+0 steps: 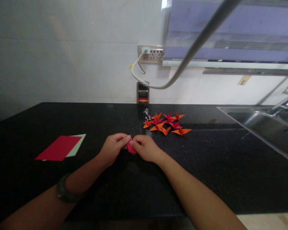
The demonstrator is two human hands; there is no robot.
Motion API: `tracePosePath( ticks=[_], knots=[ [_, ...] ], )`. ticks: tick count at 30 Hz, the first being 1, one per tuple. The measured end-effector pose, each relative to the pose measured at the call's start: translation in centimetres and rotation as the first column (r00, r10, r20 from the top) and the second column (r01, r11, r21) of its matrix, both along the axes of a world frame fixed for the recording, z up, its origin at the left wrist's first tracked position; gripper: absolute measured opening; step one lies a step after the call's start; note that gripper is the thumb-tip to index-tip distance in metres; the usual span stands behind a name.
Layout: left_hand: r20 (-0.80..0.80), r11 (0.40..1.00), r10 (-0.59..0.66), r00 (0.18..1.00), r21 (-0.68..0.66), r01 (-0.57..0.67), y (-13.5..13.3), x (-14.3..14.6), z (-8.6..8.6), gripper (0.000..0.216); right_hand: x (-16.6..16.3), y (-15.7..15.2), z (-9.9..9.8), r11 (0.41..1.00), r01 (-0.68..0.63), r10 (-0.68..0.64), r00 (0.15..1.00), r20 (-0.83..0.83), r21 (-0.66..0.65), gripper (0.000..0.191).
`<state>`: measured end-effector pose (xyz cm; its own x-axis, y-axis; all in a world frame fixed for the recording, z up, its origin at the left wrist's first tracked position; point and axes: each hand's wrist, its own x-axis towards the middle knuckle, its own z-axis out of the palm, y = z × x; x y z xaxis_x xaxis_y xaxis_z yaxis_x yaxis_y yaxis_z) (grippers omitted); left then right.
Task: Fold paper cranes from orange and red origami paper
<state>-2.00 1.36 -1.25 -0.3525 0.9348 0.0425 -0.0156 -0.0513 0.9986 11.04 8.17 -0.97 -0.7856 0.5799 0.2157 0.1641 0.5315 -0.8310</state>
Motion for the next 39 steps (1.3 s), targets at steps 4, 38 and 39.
tracePosePath(
  ticks=[4, 38, 39],
  knots=[
    [0.056, 0.999, 0.031, 0.998, 0.012, -0.032, 0.1, -0.1, -0.3, 0.019, 0.3, 0.1, -0.2, 0.999, -0.043, 0.043, 0.999, -0.007, 0.004, 0.026],
    [0.143, 0.997, 0.075, 0.987, -0.019, -0.073, 0.4, -0.3, -0.4, 0.023, -0.1, 0.4, -1.0, 0.989, 0.095, -0.102, 0.994, -0.051, -0.114, 0.02],
    [0.142, 0.997, 0.073, 0.987, -0.026, -0.07, 0.4, -0.3, -0.4, 0.024, -0.1, 0.4, -0.9, 0.985, 0.118, -0.128, 0.989, -0.073, -0.125, 0.018]
  ],
)
